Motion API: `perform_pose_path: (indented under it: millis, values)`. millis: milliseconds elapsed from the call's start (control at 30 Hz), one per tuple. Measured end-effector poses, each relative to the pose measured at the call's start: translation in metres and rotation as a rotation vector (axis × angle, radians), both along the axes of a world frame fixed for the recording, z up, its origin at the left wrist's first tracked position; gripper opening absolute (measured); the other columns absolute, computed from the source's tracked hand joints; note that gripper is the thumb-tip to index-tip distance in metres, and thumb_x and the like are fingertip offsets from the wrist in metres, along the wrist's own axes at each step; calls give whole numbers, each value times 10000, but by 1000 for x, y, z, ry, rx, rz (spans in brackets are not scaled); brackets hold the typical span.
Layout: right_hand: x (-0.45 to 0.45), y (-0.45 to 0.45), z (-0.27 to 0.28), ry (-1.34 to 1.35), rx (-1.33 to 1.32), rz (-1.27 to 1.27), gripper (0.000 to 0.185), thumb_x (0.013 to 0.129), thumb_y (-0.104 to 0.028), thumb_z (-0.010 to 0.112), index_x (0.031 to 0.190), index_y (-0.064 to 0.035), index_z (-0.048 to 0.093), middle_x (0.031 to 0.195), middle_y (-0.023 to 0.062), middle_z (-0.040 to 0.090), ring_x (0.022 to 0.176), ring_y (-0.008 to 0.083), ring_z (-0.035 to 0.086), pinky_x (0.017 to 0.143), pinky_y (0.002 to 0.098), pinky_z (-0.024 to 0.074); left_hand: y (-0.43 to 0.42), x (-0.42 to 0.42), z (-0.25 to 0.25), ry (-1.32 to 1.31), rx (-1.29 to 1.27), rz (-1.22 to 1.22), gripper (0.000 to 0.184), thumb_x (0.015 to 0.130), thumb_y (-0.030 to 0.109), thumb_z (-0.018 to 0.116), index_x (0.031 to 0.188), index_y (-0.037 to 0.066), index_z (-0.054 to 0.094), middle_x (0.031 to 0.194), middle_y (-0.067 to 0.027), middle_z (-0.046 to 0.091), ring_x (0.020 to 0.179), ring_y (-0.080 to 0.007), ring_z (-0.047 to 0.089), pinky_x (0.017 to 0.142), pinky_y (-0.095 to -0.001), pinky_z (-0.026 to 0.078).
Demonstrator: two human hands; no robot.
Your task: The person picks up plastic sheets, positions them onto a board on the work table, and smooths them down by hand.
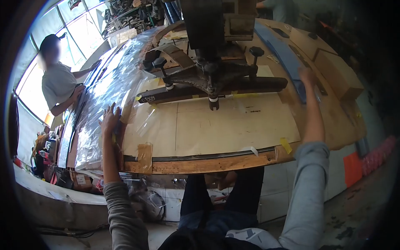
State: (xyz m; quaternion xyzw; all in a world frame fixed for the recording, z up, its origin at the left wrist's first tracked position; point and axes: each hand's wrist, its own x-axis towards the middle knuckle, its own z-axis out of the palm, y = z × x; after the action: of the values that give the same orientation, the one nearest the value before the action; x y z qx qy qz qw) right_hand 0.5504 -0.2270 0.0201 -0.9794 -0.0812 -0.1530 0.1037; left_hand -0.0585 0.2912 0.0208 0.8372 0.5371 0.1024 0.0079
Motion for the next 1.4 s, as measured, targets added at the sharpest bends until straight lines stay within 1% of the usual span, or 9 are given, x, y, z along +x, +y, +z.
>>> perform_pose_path:
  millis: [300, 500, 600, 733, 900, 1000, 1100, 1267, 1400]
  values:
    - [-33, 15, -21, -205, -43, -207, 469, 923, -424, 476, 1127, -33, 635, 1270, 217, 505, 1221, 383, 459, 962, 519, 403, -9, 2, 8, 4, 0, 30, 564, 929, 552, 382, 1427, 287, 381, 1513, -86, 310, 1414, -286, 247, 1086, -657, 110]
    - [-27, 22, -21, -171, -107, -213, 420, 945, -345, 429, 1182, -35, 584, 1311, 187, 473, 1274, 357, 395, 1004, 533, 342, -27, 8, 19, -58, 240, 25, 463, 912, 306, 574, 1363, 282, 472, 1427, -69, 441, 1334, -274, 394, 1087, -618, 188]
    - [-21, 20, -26, -233, -204, -191, 405, 920, -328, 474, 1168, -28, 586, 1286, 182, 501, 1248, 352, 429, 985, 542, 361, -22, 7, 19, -185, 419, -310, 428, 878, 221, 625, 1297, 254, 546, 1366, -57, 502, 1272, -253, 469, 1081, -573, 240]
    - [-16, 15, -32, -242, 154, -251, 402, 891, -334, 531, 1155, -37, 592, 1246, 183, 550, 1197, 366, 494, 945, 557, 396, -48, 20, 19, -239, 59, -720, 517, 800, 320, 694, 1281, 185, 558, 1306, -74, 554, 1182, -293, 539, 1079, -574, 224]
    - [14, 8, -26, -194, 73, -150, 344, 883, -267, 531, 1146, -53, 588, 1181, 188, 588, 1056, 417, 587, 853, 552, 473, -52, 32, 27, -135, -109, -700, 457, 778, 261, 710, 1208, 141, 612, 1149, -90, 626, 956, -271, 643, 945, -438, 427]
    - [42, 26, -11, -78, 236, -127, 383, 896, -282, 544, 1200, -50, 560, 1269, 200, 544, 1175, 386, 521, 911, 543, 443, -46, 36, 19, -225, -63, -781, 434, 748, 258, 735, 1134, 83, 645, 1039, -95, 652, 831, -255, 659, 812, -334, 494]
    - [69, 39, 10, 272, 1590, 32, 427, 905, -273, 554, 1266, -50, 505, 1299, 186, 512, 1208, 360, 497, 925, 519, 453, -66, 36, 25, -168, 9, -777, 511, 748, 337, 734, 1163, 62, 618, 1118, -98, 631, 970, -276, 626, 923, -366, 430]
    - [47, 67, 88, 305, 1978, 337, 470, 922, -262, 568, 1318, -46, 434, 1283, 154, 496, 1252, 339, 449, 993, 502, 411, -72, 36, 20, -72, 140, -783, 674, 734, 487, 715, 1240, 70, 559, 1237, -100, 578, 1170, -275, 523, 1045, -404, 287]
    - [36, 88, 138, 317, 2113, 716, 436, 951, -228, 547, 1309, -13, 422, 1276, 148, 487, 1288, 329, 406, 1049, 514, 360, -73, 39, 27, -71, -6, -718, 626, 752, 411, 720, 1259, 90, 541, 1256, -116, 566, 1206, -284, 500, 1041, -426, 321]
